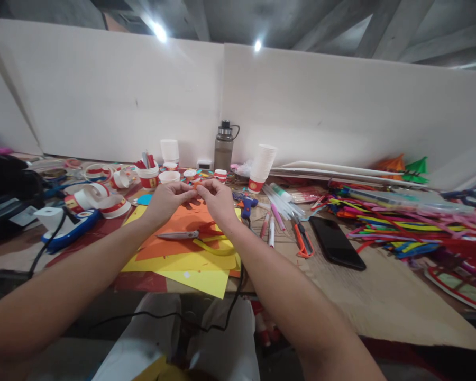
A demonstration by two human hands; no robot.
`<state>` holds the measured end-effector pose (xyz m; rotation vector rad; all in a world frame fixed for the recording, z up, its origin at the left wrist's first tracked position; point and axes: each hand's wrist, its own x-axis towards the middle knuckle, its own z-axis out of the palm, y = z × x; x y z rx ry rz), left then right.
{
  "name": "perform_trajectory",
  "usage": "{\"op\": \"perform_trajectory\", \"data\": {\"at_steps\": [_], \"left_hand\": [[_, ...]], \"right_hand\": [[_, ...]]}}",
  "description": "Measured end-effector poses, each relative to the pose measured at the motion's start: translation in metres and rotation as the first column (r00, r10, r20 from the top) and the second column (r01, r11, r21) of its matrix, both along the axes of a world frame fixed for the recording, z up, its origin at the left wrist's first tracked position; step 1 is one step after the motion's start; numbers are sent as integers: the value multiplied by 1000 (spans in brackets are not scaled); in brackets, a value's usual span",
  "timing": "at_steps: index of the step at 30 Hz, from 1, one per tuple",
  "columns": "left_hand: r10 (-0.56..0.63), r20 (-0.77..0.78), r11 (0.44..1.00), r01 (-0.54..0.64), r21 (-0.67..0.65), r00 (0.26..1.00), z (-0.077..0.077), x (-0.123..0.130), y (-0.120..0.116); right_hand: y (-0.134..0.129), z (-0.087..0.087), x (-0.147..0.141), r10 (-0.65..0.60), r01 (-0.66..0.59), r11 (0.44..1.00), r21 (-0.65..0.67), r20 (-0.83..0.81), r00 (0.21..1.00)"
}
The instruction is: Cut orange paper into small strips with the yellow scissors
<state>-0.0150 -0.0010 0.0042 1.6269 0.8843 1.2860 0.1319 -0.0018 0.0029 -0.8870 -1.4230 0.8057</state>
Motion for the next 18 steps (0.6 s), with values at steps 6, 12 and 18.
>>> {"op": "perform_trajectory", "data": {"at_steps": [6, 12, 18], "left_hand": [[34, 145, 995, -20, -99, 989, -8, -1, 9], [-39, 299, 991, 75, -111, 954, -10, 0, 16], [-22, 220, 997, 37, -64, 975, -11, 1, 15]], "right_hand": [[0, 1, 1, -58, 57, 997, -59, -29, 998], [3, 1, 0, -52, 36, 993, -114, -139, 989], [1, 3, 0, -44, 29, 993, -114, -126, 991]]}}
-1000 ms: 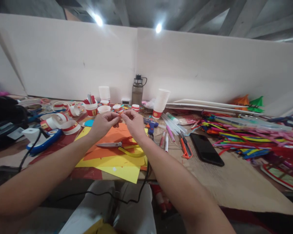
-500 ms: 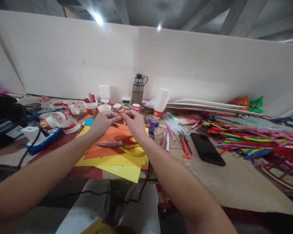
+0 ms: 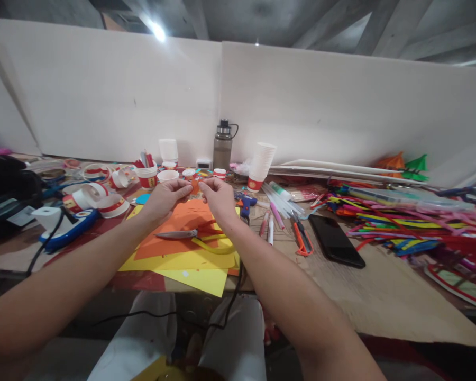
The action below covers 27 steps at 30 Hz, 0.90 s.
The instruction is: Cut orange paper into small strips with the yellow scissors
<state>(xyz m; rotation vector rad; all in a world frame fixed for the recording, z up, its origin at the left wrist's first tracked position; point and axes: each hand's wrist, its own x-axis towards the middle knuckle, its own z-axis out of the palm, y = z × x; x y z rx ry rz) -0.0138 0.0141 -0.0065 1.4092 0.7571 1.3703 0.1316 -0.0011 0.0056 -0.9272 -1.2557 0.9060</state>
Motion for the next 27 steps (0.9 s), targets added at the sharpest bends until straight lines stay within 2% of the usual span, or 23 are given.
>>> {"op": "perform_trajectory", "data": {"at_steps": [11, 18, 22, 27], "left_hand": [[7, -68, 1000, -9, -22, 998, 1, -1, -3], [55, -102, 997, -48, 61, 993, 3, -1, -7], [46, -139, 996, -35, 82, 989, 4, -1, -8], [-22, -105, 1000, 24, 16, 994, 3, -1, -6]], "right_hand": [[2, -3, 1, 34, -44, 997, 70, 143, 989], [-2, -1, 0, 45, -58, 994, 97, 138, 989], [-3, 0, 0, 22, -37, 994, 102, 143, 990], [-4, 1, 0, 9, -20, 997, 74, 151, 989]]}}
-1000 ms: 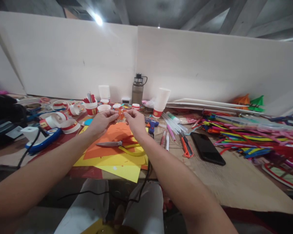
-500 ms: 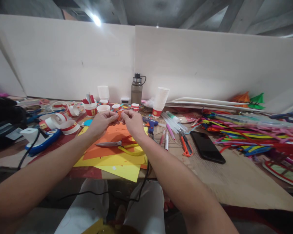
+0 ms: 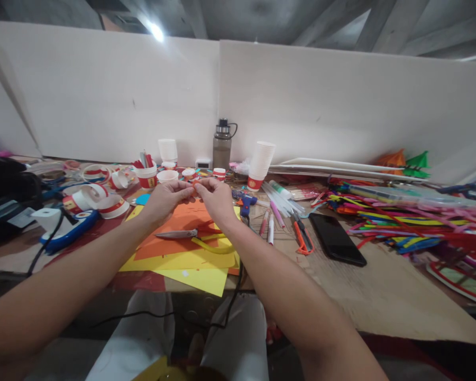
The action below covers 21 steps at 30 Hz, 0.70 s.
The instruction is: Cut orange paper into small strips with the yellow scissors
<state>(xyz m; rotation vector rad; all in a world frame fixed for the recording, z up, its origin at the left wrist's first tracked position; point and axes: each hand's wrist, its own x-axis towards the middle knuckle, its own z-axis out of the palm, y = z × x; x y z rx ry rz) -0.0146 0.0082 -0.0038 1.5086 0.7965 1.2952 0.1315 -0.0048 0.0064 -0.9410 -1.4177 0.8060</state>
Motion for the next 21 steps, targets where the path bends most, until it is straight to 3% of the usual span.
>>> {"op": "perform_trajectory", "data": {"at_steps": [13, 18, 21], "left_hand": [[-40, 133, 988, 59, -140, 990, -2, 1, 1], [-95, 105, 980, 112, -167, 990, 0, 1, 0], [-51, 46, 989, 57, -140, 998, 0, -1, 1]], "right_hand": [[-2, 3, -1, 13, -20, 996, -87, -85, 996], [1, -2, 0, 25, -26, 998, -55, -12, 1000], [3, -4, 0, 38, -38, 997, -64, 1, 999]]}}
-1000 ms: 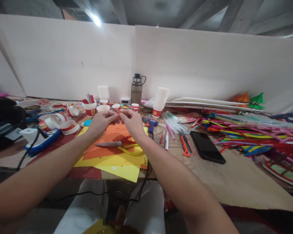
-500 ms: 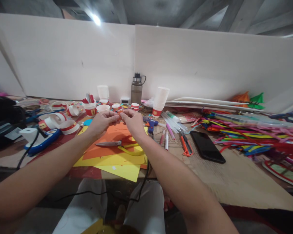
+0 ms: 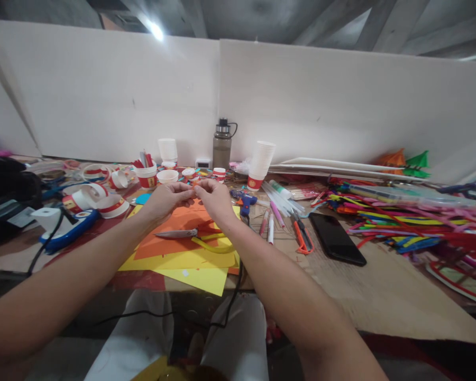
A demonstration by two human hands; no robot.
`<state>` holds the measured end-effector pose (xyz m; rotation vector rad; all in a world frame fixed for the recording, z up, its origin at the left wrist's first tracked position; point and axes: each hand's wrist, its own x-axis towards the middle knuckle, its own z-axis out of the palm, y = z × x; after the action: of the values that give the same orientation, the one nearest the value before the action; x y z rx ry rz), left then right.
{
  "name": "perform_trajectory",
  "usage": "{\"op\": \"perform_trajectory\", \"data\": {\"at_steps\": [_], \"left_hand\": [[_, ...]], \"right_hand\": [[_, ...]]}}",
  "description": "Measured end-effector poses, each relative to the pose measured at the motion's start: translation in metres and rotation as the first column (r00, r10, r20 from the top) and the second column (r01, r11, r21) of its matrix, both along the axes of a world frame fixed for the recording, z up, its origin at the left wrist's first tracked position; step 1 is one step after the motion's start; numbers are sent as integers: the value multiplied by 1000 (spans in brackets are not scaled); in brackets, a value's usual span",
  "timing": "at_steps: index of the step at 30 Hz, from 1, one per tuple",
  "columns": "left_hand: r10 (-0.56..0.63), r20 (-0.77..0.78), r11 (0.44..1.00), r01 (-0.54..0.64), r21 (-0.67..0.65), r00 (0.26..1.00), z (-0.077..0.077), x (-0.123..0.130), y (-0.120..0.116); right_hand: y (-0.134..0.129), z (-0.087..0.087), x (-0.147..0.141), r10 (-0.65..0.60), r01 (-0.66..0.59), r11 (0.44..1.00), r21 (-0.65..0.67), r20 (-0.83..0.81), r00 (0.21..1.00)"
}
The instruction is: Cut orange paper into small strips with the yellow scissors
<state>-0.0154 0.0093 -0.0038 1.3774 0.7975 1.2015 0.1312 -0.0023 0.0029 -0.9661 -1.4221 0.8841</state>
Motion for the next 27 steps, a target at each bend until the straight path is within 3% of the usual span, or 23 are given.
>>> {"op": "perform_trajectory", "data": {"at_steps": [7, 14, 19, 27], "left_hand": [[62, -21, 997, -61, 48, 998, -2, 0, 1], [165, 11, 985, -165, 48, 986, -2, 1, -1], [137, -77, 985, -128, 112, 988, 1, 5, -8], [45, -99, 987, -28, 160, 994, 1, 1, -6]], "right_hand": [[0, 0, 0, -5, 4, 1000, -9, -31, 1000], [3, -2, 0, -102, 101, 995, -21, -33, 994], [-2, -1, 0, -155, 151, 988, 40, 95, 983], [-1, -1, -1, 67, -66, 998, 15, -52, 996]]}}
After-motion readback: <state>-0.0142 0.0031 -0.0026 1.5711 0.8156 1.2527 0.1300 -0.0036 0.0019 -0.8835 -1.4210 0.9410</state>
